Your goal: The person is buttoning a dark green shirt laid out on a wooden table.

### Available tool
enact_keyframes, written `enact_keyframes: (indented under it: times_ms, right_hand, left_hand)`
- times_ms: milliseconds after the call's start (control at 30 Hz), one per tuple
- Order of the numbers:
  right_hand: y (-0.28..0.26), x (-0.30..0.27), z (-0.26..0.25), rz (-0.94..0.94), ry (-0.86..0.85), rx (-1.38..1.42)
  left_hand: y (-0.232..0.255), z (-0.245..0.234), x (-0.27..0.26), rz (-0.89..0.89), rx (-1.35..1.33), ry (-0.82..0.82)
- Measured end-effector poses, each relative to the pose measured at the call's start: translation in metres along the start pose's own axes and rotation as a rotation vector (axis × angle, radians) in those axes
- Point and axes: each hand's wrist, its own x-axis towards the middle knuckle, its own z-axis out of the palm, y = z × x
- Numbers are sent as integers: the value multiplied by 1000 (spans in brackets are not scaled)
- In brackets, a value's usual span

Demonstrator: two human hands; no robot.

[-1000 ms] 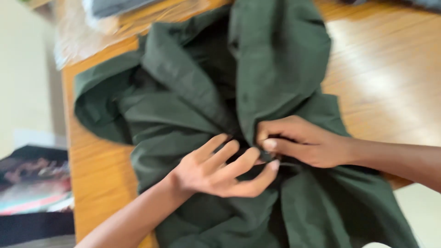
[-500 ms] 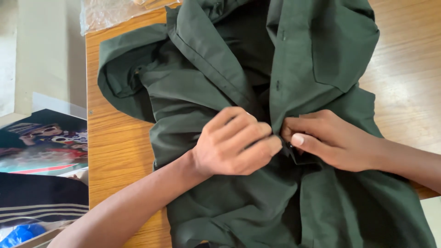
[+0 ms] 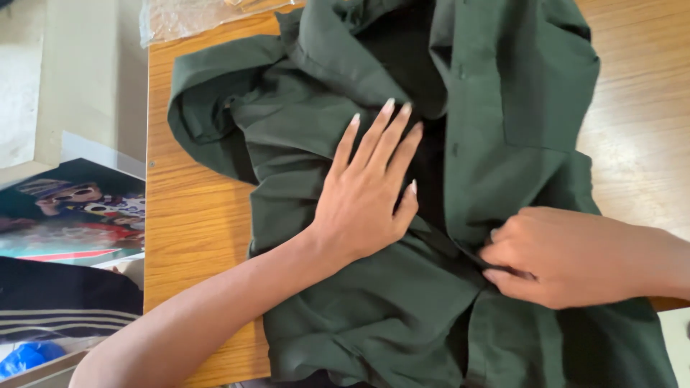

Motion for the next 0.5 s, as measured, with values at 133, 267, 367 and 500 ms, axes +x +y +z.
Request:
enact_keyframes:
  times_ms: [133,267,367,500]
  right_hand:
    - [-28,0,-20,115,-303,26]
    - [-32,-8,-33,194,126,35]
    - [-47,9,-52,325,729,-292]
    - [-25,50,-64,597,553,-386]
  left_hand:
    - [1,-5,-3,48,23,40]
    - [-1,-5,-2,-14,-154,77]
    - [-3,-7,-1,-175,-193,-192]
    - [-9,12,-7,7,-107,-79]
